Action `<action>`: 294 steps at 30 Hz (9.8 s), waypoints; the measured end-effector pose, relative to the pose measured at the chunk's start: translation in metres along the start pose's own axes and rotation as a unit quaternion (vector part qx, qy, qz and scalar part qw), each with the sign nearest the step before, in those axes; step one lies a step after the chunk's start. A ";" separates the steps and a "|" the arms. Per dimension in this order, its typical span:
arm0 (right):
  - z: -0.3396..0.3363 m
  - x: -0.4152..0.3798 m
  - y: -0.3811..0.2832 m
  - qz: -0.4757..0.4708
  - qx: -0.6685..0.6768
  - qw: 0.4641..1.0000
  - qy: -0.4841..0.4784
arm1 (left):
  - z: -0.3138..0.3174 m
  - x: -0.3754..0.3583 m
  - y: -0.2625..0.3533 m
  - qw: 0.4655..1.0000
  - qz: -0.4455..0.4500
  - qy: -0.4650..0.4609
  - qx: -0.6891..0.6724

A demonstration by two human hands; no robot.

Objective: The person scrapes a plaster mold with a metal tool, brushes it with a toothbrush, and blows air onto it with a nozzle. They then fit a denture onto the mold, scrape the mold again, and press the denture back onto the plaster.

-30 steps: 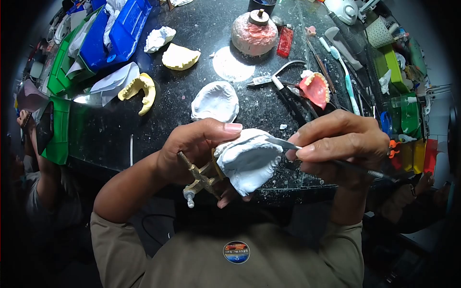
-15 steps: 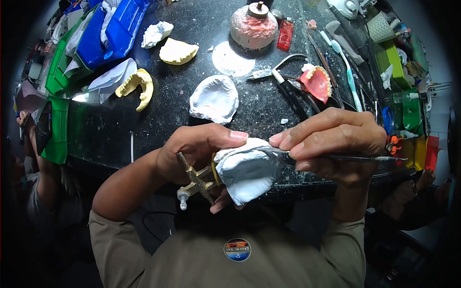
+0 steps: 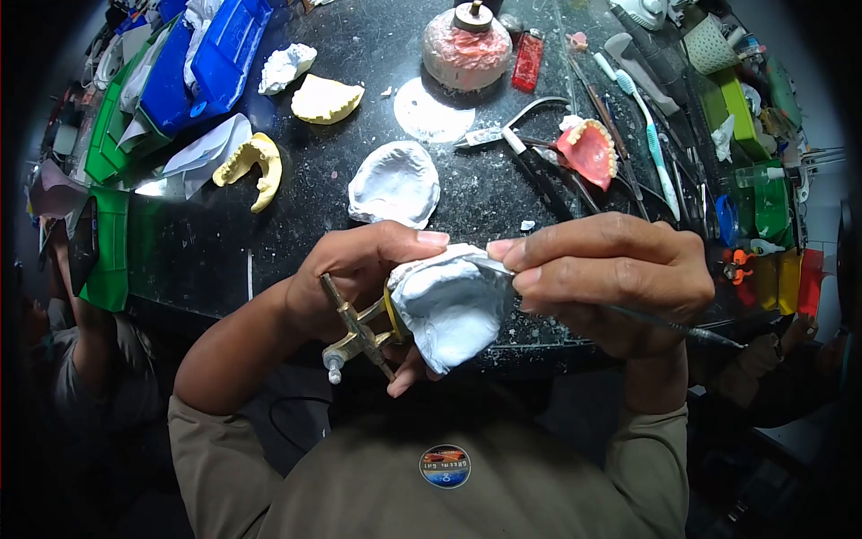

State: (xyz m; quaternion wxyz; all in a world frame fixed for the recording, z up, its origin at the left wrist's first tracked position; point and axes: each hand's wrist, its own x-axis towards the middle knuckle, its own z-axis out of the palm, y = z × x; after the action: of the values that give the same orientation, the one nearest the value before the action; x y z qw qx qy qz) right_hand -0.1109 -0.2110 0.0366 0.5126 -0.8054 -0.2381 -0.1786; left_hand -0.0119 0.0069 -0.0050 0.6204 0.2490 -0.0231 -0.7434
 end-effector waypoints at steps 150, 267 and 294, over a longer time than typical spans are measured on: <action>-0.125 -0.055 0.084 0.273 -0.481 0.823 0.132 | 0.009 0.009 -0.004 0.668 0.496 0.187 0.523; 0.282 -0.071 -0.042 -0.086 -0.126 0.982 -0.112 | -0.137 -0.230 -0.224 0.607 0.519 0.585 0.138; 0.253 -0.054 -0.029 0.037 0.282 0.874 -0.394 | -0.003 -0.163 -0.147 0.758 0.594 0.244 0.117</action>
State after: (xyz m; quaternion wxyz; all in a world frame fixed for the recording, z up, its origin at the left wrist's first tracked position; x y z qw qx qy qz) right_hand -0.1607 0.0191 -0.0746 0.5875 -0.6389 -0.4307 0.2472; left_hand -0.1276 0.1940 -0.0022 0.8880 0.4288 -0.1013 -0.1318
